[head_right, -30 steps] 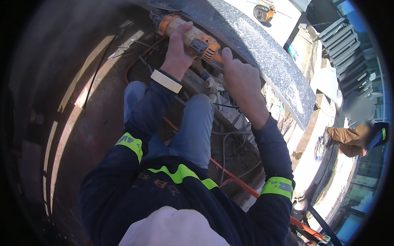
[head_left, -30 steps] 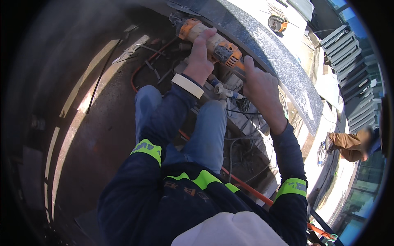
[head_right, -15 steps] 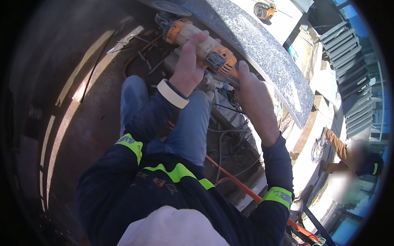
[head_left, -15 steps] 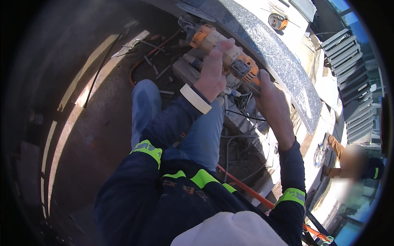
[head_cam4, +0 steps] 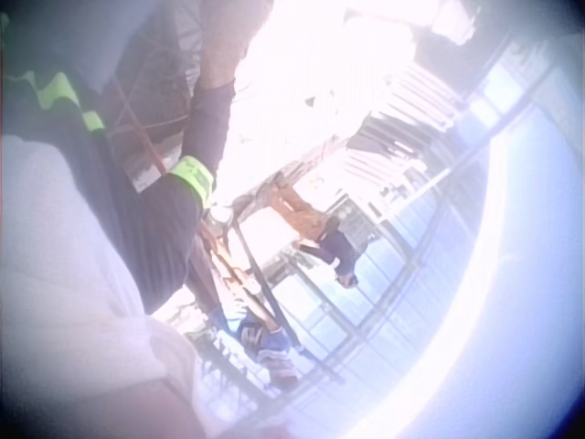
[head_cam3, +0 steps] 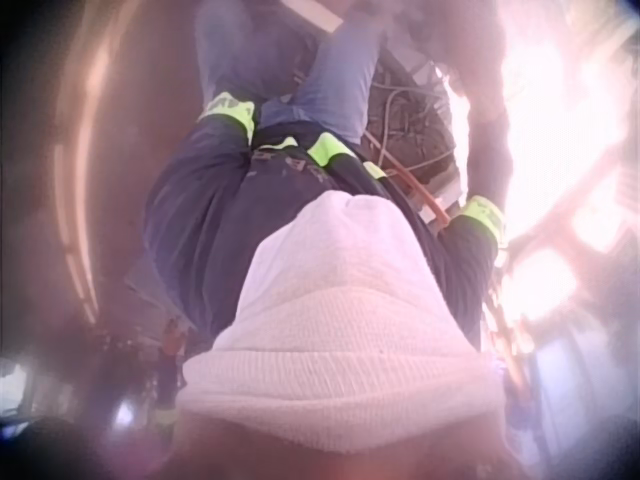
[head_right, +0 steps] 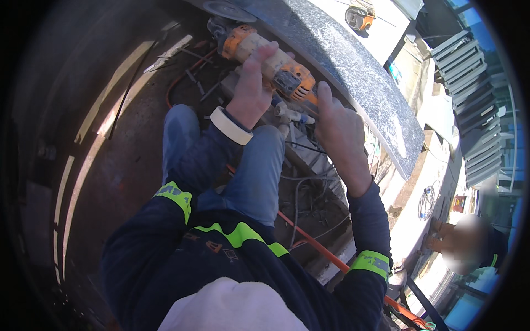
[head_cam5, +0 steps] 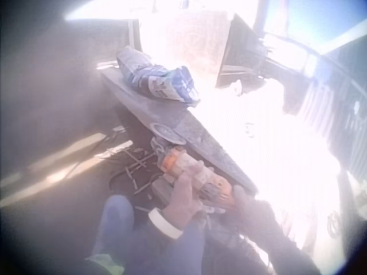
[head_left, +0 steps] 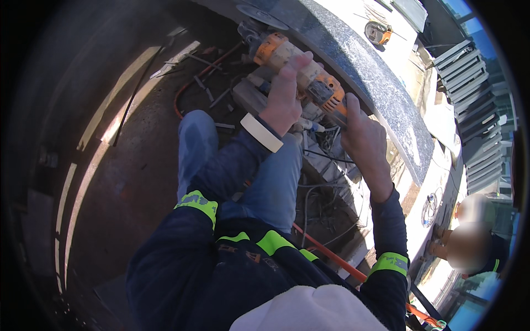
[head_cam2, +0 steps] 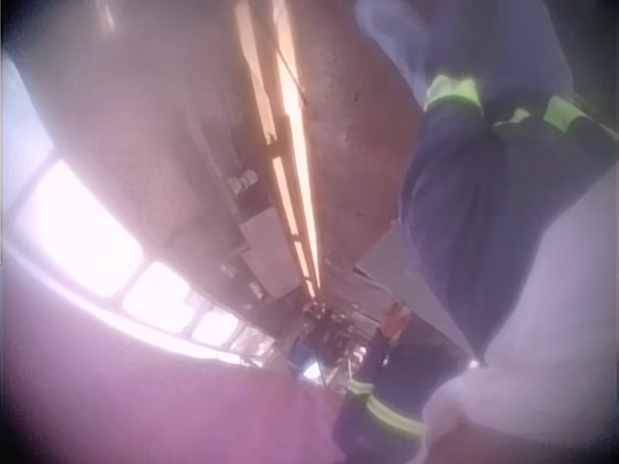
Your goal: The person uses an angle grinder to smooth the surface of a large stone slab. They hold the tool with both hands and move it across the stone, generating dust. The person briefly pauses to reposition before continuing the grinding.
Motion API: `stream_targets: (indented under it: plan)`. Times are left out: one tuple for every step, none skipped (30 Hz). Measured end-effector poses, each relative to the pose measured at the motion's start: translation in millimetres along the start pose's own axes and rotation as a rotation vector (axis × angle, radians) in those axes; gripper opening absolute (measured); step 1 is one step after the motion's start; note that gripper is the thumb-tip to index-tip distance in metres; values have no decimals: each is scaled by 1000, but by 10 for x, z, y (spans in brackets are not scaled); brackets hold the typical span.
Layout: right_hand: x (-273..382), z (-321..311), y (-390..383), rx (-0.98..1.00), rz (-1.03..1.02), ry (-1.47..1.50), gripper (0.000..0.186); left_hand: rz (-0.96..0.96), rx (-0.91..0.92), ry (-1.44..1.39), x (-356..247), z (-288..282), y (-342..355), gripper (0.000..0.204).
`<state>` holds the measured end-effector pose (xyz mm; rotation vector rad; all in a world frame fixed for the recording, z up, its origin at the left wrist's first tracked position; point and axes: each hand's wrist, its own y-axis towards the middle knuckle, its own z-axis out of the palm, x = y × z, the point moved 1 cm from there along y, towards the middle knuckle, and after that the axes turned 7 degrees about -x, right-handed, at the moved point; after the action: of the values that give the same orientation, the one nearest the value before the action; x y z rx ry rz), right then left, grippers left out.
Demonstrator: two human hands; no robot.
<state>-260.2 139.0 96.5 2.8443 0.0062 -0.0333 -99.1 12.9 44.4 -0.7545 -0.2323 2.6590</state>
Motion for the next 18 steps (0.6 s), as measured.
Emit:
stream_targets:
  plan:
    - [27,10,32,-3,1,-10,66,7,3,4,-16,-16,39,52]
    - [46,25,59,-6,1,-19,65,14,5,9,-33,-32,77,52]
    - [49,29,75,-18,-23,-34,62,22,10,9,-38,-43,113,52]
    - [52,37,89,-30,-47,-48,60,22,14,9,-41,-63,150,52]
    - [58,43,102,-42,-72,-62,57,21,17,10,-47,-86,182,51]
    - [76,37,136,-20,-45,-56,59,19,24,11,-63,-94,230,51]
    - [110,25,171,2,-18,-50,61,20,21,18,-80,-101,280,50]
    - [136,21,202,25,9,-45,63,20,19,25,-96,-107,328,49]
    - [142,41,208,7,-7,-25,63,23,16,32,-109,-111,342,48]
    - [139,77,209,-11,-23,-6,63,34,10,29,-122,-121,350,47]
    - [140,96,215,-30,-38,13,63,45,5,26,-136,-135,354,46]
    - [166,99,244,-18,-37,9,63,54,0,24,-158,-150,367,45]
    - [197,97,276,-6,-34,5,63,41,9,32,-180,-161,383,44]
    - [209,93,290,6,-31,1,63,28,18,40,-200,-169,399,43]
    - [210,90,292,7,-30,17,63,16,25,49,-211,-175,415,42]
    - [208,91,288,7,-29,34,63,13,30,44,-208,-175,426,42]
    - [205,93,280,7,-27,51,63,11,34,40,-202,-175,432,43]
    - [188,91,250,0,-24,74,63,1,39,35,-198,-143,394,44]
